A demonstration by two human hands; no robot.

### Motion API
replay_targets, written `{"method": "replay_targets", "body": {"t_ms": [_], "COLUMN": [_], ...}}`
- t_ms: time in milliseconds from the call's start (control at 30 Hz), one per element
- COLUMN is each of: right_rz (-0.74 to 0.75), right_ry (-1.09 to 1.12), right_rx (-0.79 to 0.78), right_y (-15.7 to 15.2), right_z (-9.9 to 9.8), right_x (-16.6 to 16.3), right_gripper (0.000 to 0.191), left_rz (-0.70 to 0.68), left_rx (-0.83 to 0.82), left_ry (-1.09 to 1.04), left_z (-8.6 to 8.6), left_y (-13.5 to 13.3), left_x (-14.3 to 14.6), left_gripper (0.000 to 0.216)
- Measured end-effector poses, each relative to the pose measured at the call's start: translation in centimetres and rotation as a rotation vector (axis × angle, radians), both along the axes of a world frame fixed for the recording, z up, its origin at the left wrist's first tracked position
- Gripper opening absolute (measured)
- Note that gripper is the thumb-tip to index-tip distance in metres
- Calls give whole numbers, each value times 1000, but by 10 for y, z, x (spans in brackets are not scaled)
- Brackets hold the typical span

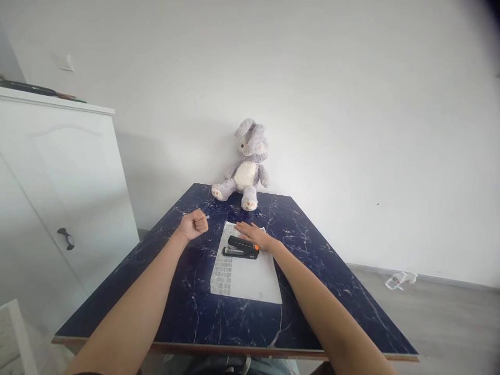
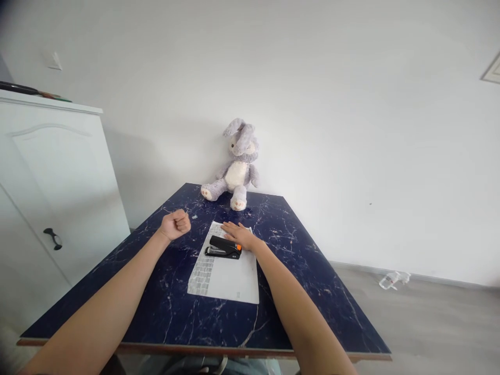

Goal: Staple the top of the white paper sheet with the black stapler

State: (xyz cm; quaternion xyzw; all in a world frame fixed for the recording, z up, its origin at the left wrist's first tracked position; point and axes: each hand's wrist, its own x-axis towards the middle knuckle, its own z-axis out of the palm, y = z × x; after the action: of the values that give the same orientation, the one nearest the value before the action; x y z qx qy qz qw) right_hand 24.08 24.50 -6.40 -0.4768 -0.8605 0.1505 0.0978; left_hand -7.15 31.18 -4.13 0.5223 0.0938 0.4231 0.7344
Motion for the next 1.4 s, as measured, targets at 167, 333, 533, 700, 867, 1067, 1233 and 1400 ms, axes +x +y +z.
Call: {"method": "replay_targets", "body": {"t_ms": [167, 333, 533, 700, 867, 1067, 1233, 1400], "right_rz": [-125, -118, -88, 15, -8, -45, -168, -285], "right_ry": [302, 564, 800, 933, 1048, 1169, 1221, 1264], "right_rx": [81, -97, -433, -893, -1025, -1072, -1032, -1051], "right_y": [-10, -46, -82, -85, -81, -75, -72, -70], "right_z": [15, 43, 45, 36, 27, 21, 24, 26], "right_x": [3, 6, 28, 36, 28, 34, 53, 61], "right_gripper": [65, 61, 41, 59, 47, 31, 27, 33], "left_rz": [-19, 184, 325, 332, 327, 299, 242, 229], "left_rx": [79, 114, 148, 257, 244, 178, 135, 150], "left_ry": [193, 250, 345, 429, 519, 489, 442, 441], "left_z": [2, -2, -16, -20, -23, -22, -26, -30], "left_y": [-15, -27, -34, -38, -33, -29, -27, -25], "left_x": [23, 59, 87, 94, 97, 94, 93, 95], "left_gripper": [63, 60, 48, 40, 62, 66, 65, 63]}}
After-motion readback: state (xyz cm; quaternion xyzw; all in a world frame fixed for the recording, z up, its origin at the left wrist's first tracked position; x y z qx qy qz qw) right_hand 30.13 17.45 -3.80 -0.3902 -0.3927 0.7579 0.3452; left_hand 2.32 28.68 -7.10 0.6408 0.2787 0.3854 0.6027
